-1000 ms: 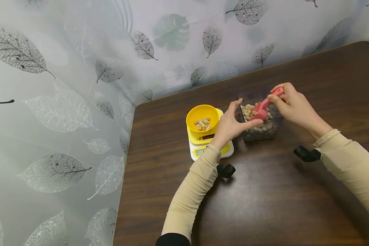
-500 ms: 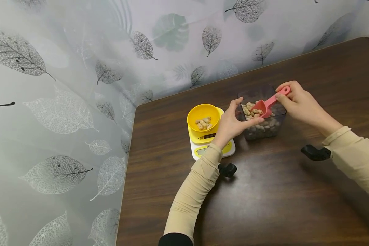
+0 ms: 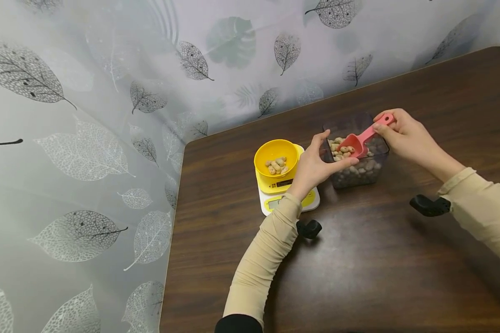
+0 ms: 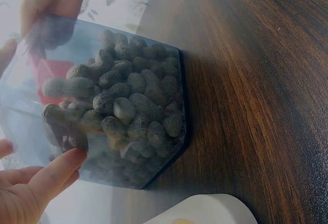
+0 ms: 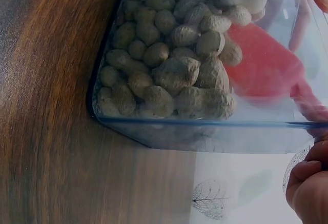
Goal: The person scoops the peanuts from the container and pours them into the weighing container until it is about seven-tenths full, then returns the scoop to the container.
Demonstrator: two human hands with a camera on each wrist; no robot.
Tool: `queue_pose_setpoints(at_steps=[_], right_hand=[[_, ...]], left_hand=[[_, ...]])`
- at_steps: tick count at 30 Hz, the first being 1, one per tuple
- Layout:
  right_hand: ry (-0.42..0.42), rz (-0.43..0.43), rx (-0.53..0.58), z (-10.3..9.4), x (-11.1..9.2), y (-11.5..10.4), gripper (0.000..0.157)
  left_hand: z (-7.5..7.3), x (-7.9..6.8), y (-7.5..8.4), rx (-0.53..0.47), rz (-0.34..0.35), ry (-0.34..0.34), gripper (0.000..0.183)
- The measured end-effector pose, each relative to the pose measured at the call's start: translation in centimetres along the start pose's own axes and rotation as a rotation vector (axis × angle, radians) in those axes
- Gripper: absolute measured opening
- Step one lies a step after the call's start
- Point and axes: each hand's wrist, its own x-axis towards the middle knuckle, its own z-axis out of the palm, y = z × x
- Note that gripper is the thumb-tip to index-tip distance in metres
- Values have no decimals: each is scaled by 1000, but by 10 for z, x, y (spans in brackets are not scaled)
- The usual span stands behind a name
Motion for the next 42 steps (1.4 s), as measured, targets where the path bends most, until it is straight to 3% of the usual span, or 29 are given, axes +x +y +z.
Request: queue_pose_setpoints(at_steps=[7, 11, 18, 27, 42], right_hand=[[32, 31, -19, 0, 3, -2, 51], [41, 32, 0, 0, 3, 1, 46], [68, -7, 89, 1, -1, 3, 23], [107, 2, 93, 2, -6, 2, 36], [187, -5, 231, 3, -14, 8, 13]], left_hand=[[0, 0, 0, -5, 7, -2, 85], [1, 1, 0, -2, 10, -7, 84], [0, 1, -1, -14, 12, -6, 83], [0, 0, -2, -20, 3, -11, 83], [1, 1, -2, -35, 21, 0, 83]])
